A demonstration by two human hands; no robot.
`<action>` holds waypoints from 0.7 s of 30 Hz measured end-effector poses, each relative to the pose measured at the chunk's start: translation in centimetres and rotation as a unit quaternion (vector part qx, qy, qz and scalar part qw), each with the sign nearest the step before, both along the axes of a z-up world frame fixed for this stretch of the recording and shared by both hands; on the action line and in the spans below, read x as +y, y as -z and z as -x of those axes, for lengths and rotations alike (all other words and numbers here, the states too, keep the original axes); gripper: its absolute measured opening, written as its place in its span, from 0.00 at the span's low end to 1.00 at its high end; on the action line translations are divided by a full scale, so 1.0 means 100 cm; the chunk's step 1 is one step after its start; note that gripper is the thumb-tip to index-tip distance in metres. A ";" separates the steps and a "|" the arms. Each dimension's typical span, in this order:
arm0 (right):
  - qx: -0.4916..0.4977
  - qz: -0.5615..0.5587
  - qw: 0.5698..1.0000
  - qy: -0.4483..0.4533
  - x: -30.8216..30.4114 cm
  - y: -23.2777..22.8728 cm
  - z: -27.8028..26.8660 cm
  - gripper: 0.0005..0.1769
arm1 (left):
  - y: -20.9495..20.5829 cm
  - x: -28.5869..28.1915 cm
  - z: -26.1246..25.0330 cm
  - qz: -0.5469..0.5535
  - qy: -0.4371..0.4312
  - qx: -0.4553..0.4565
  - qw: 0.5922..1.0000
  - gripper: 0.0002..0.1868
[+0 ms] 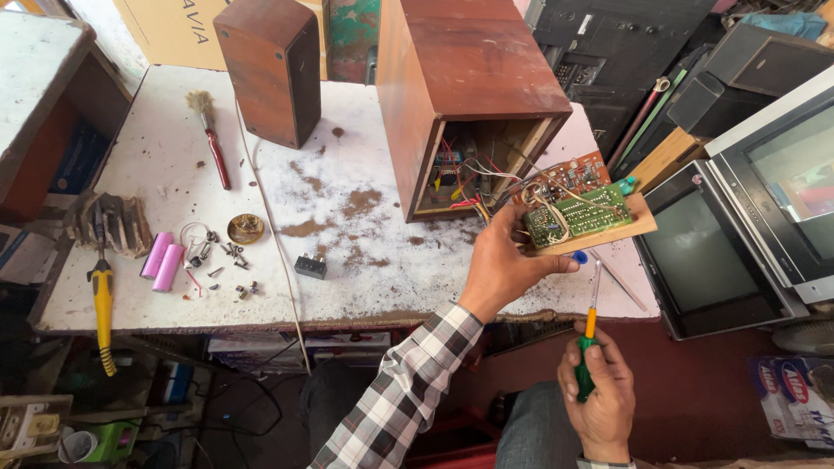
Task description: The person works on a disassembled wooden speaker, using a screwdriver to adjust components on a circuit board and a magnifying glass to inspect the front panel. They repeatedly remove and reinsert the front panel while manipulating internal wiring and components.
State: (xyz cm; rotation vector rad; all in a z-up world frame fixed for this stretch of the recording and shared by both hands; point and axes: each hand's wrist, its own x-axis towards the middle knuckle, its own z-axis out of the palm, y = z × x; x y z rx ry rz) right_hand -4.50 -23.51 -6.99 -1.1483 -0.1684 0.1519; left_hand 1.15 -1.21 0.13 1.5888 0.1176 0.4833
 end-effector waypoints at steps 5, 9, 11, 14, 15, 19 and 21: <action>-0.071 -0.024 0.996 0.041 0.005 -0.021 -0.014 0.16 | -0.002 -0.001 0.000 0.085 0.047 -0.031 0.995 0.45; -0.130 -0.013 0.988 0.079 0.003 -0.052 -0.048 0.11 | -0.004 0.000 0.002 0.085 0.042 -0.014 0.995 0.44; -0.143 0.038 0.981 0.125 0.007 -0.063 -0.064 0.12 | -0.005 0.001 0.004 0.058 0.025 -0.015 0.998 0.44; -0.139 0.055 0.977 0.154 0.019 -0.075 -0.082 0.14 | -0.007 0.003 0.004 0.044 0.018 -0.021 0.999 0.44; -0.134 0.052 0.977 0.157 0.023 -0.077 -0.085 0.15 | -0.007 0.003 0.005 0.044 0.018 -0.023 0.999 0.45; -0.097 0.057 0.978 0.175 0.035 -0.073 -0.082 0.12 | -0.007 0.005 0.006 0.061 0.039 -0.017 0.997 0.46; -0.087 0.064 0.976 0.191 0.036 -0.067 -0.072 0.11 | -0.006 0.008 0.007 0.057 0.041 -0.020 0.997 0.47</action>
